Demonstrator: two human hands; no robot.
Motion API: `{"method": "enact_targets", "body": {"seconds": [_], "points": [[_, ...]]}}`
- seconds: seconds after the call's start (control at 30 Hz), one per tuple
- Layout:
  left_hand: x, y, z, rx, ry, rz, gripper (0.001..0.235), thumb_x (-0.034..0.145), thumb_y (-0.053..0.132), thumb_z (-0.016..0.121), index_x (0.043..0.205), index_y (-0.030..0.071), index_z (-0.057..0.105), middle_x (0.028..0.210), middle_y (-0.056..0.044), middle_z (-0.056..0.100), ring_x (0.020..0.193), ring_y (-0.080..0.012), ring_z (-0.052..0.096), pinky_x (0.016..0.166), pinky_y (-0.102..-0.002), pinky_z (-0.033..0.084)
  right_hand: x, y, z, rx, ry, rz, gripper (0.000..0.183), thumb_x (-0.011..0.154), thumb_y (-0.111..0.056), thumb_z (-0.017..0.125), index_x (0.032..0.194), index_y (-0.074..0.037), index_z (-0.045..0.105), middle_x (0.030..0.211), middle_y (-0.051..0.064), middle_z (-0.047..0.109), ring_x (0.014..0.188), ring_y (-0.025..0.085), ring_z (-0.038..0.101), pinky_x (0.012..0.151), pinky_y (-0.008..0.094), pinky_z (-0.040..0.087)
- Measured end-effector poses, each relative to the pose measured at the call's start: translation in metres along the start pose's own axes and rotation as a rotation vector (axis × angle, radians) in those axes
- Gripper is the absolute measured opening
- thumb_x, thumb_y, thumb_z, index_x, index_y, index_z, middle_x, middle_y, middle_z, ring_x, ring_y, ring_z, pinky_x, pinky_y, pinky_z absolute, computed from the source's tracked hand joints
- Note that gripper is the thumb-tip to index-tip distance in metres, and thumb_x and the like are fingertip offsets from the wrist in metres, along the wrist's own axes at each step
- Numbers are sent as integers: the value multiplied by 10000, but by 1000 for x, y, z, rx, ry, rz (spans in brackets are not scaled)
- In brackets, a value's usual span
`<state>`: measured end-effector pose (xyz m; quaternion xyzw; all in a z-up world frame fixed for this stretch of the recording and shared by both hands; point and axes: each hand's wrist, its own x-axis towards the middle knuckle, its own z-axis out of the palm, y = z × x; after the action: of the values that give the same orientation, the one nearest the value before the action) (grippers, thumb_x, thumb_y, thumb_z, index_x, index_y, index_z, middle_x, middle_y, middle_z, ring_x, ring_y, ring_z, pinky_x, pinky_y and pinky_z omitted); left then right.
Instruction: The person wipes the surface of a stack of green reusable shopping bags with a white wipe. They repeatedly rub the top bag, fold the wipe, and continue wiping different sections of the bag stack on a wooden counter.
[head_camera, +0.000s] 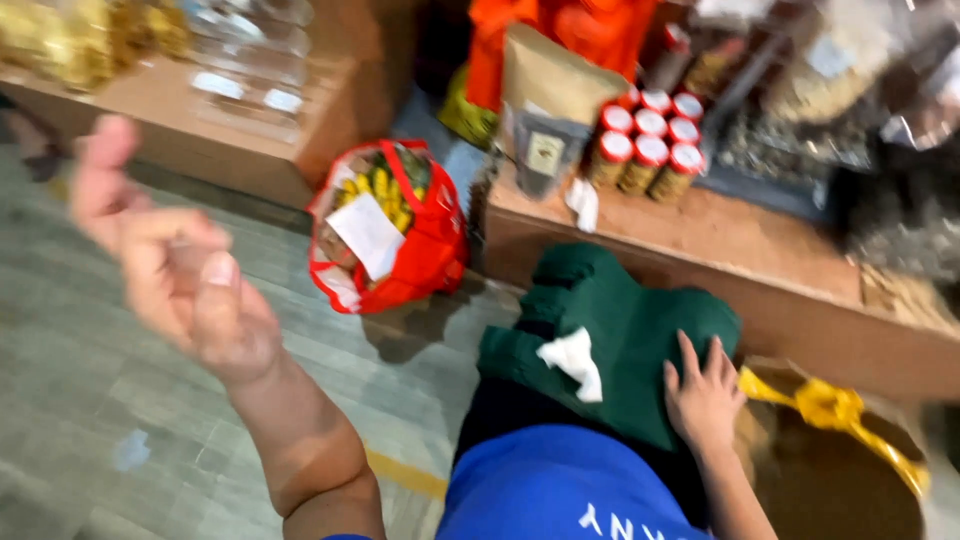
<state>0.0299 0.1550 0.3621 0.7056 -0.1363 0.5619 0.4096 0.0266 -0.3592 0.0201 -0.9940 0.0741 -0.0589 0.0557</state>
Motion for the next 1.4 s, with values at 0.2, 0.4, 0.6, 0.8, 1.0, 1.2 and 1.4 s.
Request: {"method": "enact_targets", "body": {"seconds": [0.2,0.4,0.6,0.8,1.0,1.2,1.4], "points": [[-114,-10,97,-688,-230,-909,112,992,-72,631,1054,16,601,1135,-109,635,1040,-179,601,961,-257,570,-3,-7,-5,-55,-131,80,573,1087,-519,454,1653,-439,417,1723,121,391,1581,336,359,1090,615,436],[-258,39,178,66,-1299,-202,697,961,551,691,1601,333,522,1797,-140,232,1603,-555,209,1172,-848,146,-2,-11,-15,-39,-179,93,589,1087,-522,427,1668,-449,366,1729,117,344,1586,316,315,1090,586,426],[-342,22,191,108,-1418,-201,506,1080,174,548,1584,130,545,1751,-103,382,1661,-295,239,1335,-583,148,-5,-8,-12,-66,-163,70,610,1080,-523,447,1678,-442,350,1725,122,348,1574,312,328,1073,576,441],[-374,-29,166,73,-999,-226,551,1113,121,472,1657,36,444,1725,-211,391,1566,-386,397,1267,-459,324,-4,-10,-15,-45,-152,59,593,1086,-508,461,1667,-420,385,1715,139,360,1573,332,337,1049,592,444],[-400,-72,120,-176,-856,-700,506,1149,126,420,1651,88,472,1674,-213,457,1541,-374,414,1279,-467,334,-3,-12,-17,-47,-185,72,602,1086,-526,441,1674,-429,354,1725,130,330,1585,325,304,1069,598,424],[-380,-113,91,49,-804,-908,469,1020,-10,580,1406,187,760,1335,-129,765,1302,-308,677,1105,-436,533,-4,-18,-26,-37,-212,92,562,1113,-494,410,1669,-427,368,1724,142,344,1597,340,304,1078,604,418],[-240,-37,208,-256,-550,-603,386,1087,69,607,1409,224,753,1512,-68,676,1431,-249,612,1190,-404,500,-5,-19,-29,-28,-173,57,586,1101,-476,444,1675,-373,390,1703,180,366,1570,366,336,1049,605,435]]}}
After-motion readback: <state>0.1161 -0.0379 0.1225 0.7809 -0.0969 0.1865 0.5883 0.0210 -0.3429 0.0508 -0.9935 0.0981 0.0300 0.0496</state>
